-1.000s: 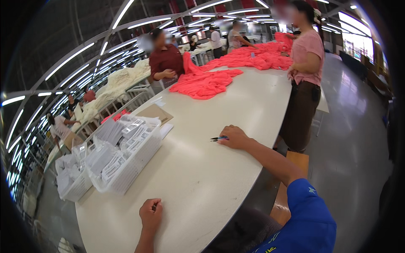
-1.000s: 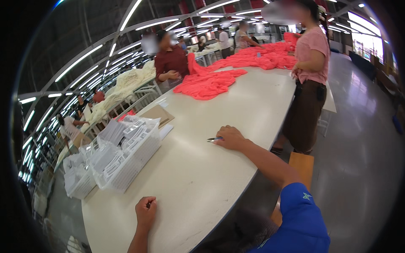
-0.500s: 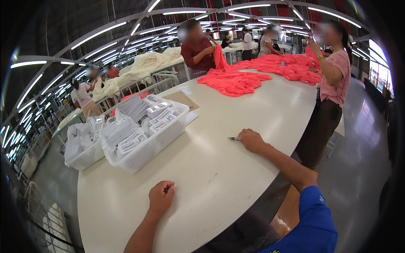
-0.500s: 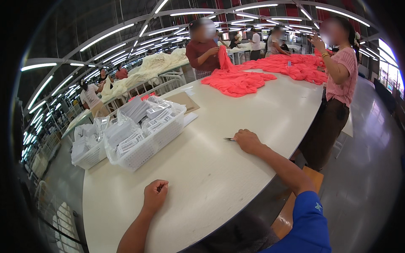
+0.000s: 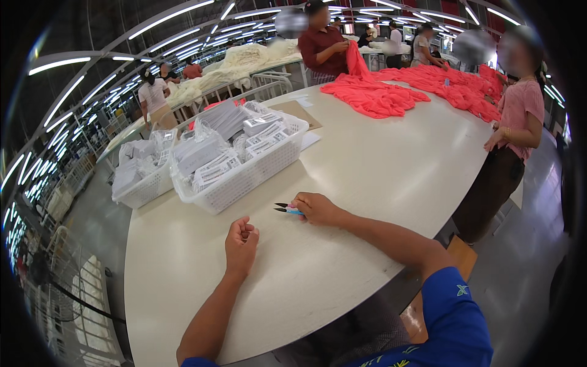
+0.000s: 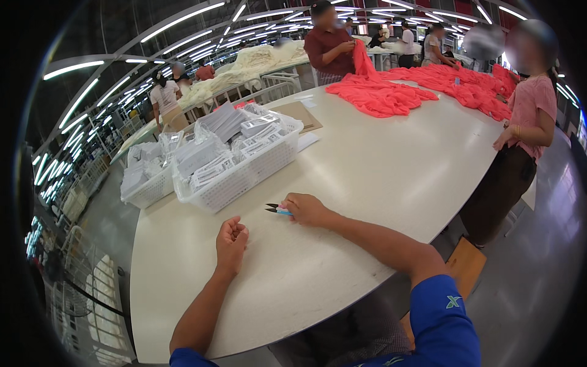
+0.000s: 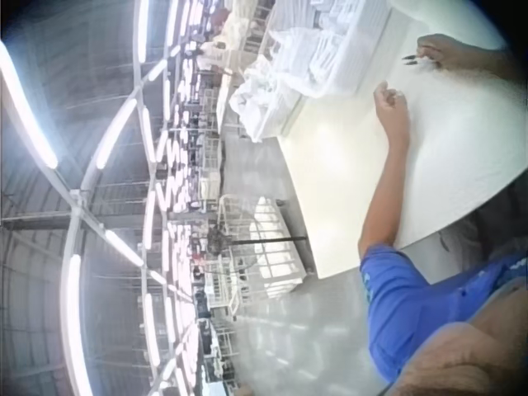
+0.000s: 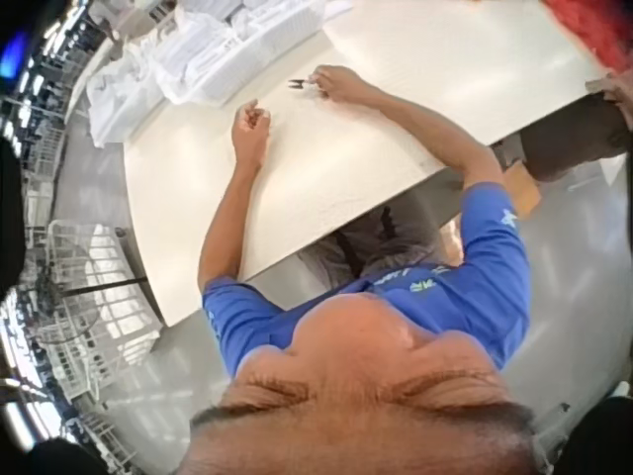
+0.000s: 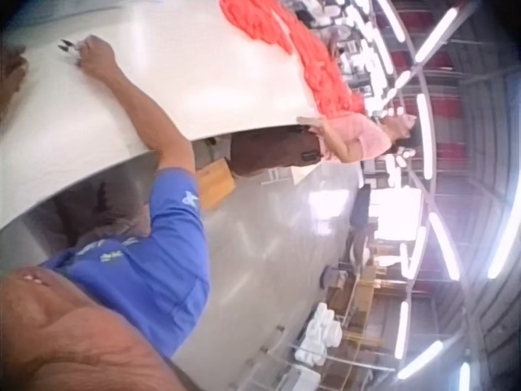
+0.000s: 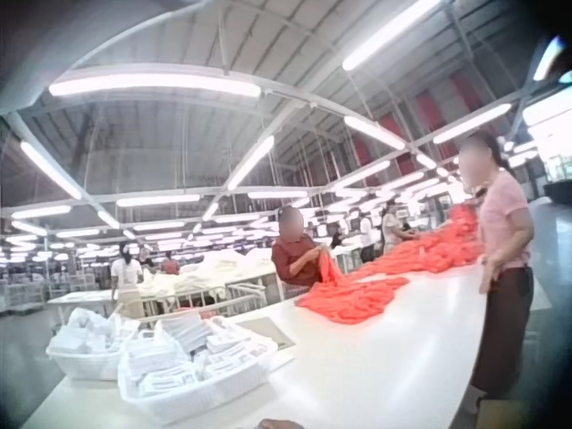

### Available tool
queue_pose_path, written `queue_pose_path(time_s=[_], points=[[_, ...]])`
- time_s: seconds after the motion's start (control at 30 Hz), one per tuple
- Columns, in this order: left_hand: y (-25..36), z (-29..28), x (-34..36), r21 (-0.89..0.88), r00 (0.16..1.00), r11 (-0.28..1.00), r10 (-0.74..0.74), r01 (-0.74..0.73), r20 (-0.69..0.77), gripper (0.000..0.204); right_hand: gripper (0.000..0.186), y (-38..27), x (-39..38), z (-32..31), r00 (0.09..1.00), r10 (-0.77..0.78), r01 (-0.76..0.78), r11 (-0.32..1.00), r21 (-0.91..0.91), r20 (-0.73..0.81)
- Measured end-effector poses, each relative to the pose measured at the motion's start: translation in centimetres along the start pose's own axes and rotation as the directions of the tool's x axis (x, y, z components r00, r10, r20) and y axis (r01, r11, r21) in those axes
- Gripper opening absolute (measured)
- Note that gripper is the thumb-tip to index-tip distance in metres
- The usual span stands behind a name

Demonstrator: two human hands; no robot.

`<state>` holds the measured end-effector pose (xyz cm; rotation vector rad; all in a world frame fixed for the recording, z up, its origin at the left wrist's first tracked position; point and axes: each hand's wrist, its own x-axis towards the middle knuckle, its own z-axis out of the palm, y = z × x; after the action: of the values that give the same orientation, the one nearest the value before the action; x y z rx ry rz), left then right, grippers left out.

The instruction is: The person uses small scissors to trim loose threads from white and pink garments in a factory setting. They handle each item individually, snipping excess fabric and placing the finished pieces into a metal cart.

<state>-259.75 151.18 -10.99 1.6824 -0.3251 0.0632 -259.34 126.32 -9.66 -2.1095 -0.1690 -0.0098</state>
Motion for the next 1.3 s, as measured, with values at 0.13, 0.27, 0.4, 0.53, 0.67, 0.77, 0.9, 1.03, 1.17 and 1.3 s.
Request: queue_pose_path(time_s=[0.13, 0.27, 0.4, 0.53, 0.67, 0.77, 0.9, 1.03, 1.17, 1.3], points=[[-0.2, 0.0, -0.5, 0.27, 0.982, 0.944, 0.19, -0.188, 0.018, 0.04, 0.031, 0.0, -0.4, 0.6, 0.974, -0.216, 0.227, 0.924, -0.308, 0.07], [1.4, -0.2, -1.8, 0.378, 0.949, 0.871, 0.296, -0.313, 0.104, 0.041, 0.032, -0.6, -1.0, 0.8, 0.878, -0.45, 0.478, 0.84, -0.256, 0.162], [0.9, 0.6, -1.3, 0.342, 0.972, 0.911, 0.203, -0.231, 0.116, 0.038, 0.031, 0.3, -1.6, -0.2, 0.897, -0.417, 0.442, 0.844, -0.303, 0.147], [0.0, -0.2, -0.9, 0.266, 0.99, 0.955, 0.111, -0.129, 0.082, 0.034, 0.028, 0.3, -1.5, -0.4, 0.888, -0.444, 0.454, 0.81, -0.372, 0.117], [0.5, -0.1, -1.1, 0.287, 0.992, 0.951, 0.096, -0.116, 0.083, 0.03, 0.026, 1.1, -0.8, -1.5, 0.884, -0.458, 0.446, 0.769, -0.458, 0.092], [0.5, -0.1, -1.3, 0.305, 0.99, 0.944, 0.102, -0.126, 0.094, 0.028, 0.026, 2.2, -0.1, -2.1, 0.889, -0.455, 0.414, 0.762, -0.498, 0.043], [1.0, 0.3, -1.5, 0.317, 0.992, 0.941, 0.098, -0.118, 0.077, 0.027, 0.023, 3.2, 0.4, -2.3, 0.901, -0.432, 0.341, 0.766, -0.545, -0.043], [0.7, 0.1, -1.3, 0.347, 0.989, 0.926, 0.126, -0.147, 0.082, 0.025, 0.021, 3.5, 0.9, -2.4, 0.918, -0.387, 0.277, 0.777, -0.565, -0.083], [0.3, -0.1, -1.1, 0.297, 0.992, 0.947, 0.098, -0.119, 0.085, 0.023, 0.021, 3.3, 0.9, -2.5, 0.928, -0.368, 0.27, 0.765, -0.585, -0.052], [0.0, -0.4, -1.0, 0.303, 0.989, 0.943, 0.111, -0.137, 0.101, 0.021, 0.022, 3.0, 0.9, -2.5, 0.934, -0.357, 0.273, 0.762, -0.587, -0.029]])
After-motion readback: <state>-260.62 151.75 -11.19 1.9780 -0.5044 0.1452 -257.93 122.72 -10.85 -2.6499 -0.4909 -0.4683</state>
